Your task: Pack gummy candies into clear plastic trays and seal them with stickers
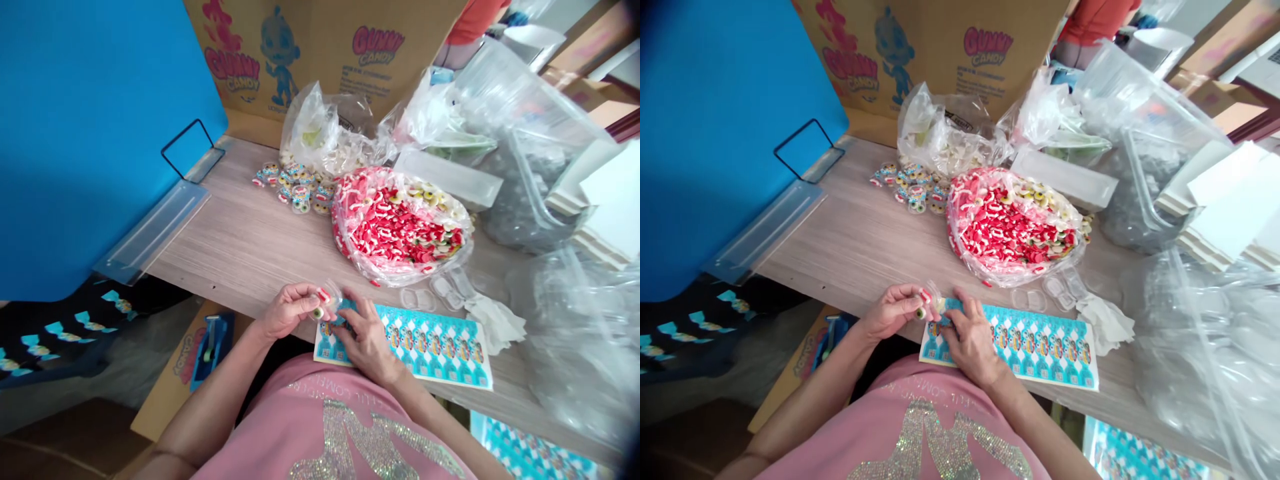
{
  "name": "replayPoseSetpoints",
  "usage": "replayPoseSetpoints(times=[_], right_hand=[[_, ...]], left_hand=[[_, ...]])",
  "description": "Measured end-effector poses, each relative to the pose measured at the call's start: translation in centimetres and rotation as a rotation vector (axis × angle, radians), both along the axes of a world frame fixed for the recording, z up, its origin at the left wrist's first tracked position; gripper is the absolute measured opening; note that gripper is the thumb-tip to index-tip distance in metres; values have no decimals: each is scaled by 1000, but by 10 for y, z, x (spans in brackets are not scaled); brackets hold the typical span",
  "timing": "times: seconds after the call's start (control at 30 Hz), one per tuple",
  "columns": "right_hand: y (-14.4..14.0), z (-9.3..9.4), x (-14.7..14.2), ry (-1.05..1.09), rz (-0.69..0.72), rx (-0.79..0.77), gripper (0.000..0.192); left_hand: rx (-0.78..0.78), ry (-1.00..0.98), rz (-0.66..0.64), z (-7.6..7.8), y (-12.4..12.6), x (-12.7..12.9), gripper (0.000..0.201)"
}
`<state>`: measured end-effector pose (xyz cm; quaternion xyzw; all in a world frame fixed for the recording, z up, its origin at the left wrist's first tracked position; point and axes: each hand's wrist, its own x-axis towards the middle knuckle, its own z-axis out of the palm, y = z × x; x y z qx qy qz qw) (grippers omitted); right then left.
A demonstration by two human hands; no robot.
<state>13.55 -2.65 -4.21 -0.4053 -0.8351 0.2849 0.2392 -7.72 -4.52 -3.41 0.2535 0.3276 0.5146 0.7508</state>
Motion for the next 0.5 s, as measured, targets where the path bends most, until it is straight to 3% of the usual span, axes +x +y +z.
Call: replayPoseSetpoints(times=[0.17, 0.37, 0.5], right_hand=[[-1, -1, -12, -44, -28, 72, 13], [-1, -4, -12, 9, -49, 83, 13], [-2, -5, -10, -17, -2, 117, 12]], left_hand=[[-30, -3, 22, 1, -1, 0, 27], [-150, 50, 179, 3, 0, 9, 30], [-166, 143, 163, 5, 4, 14, 31]])
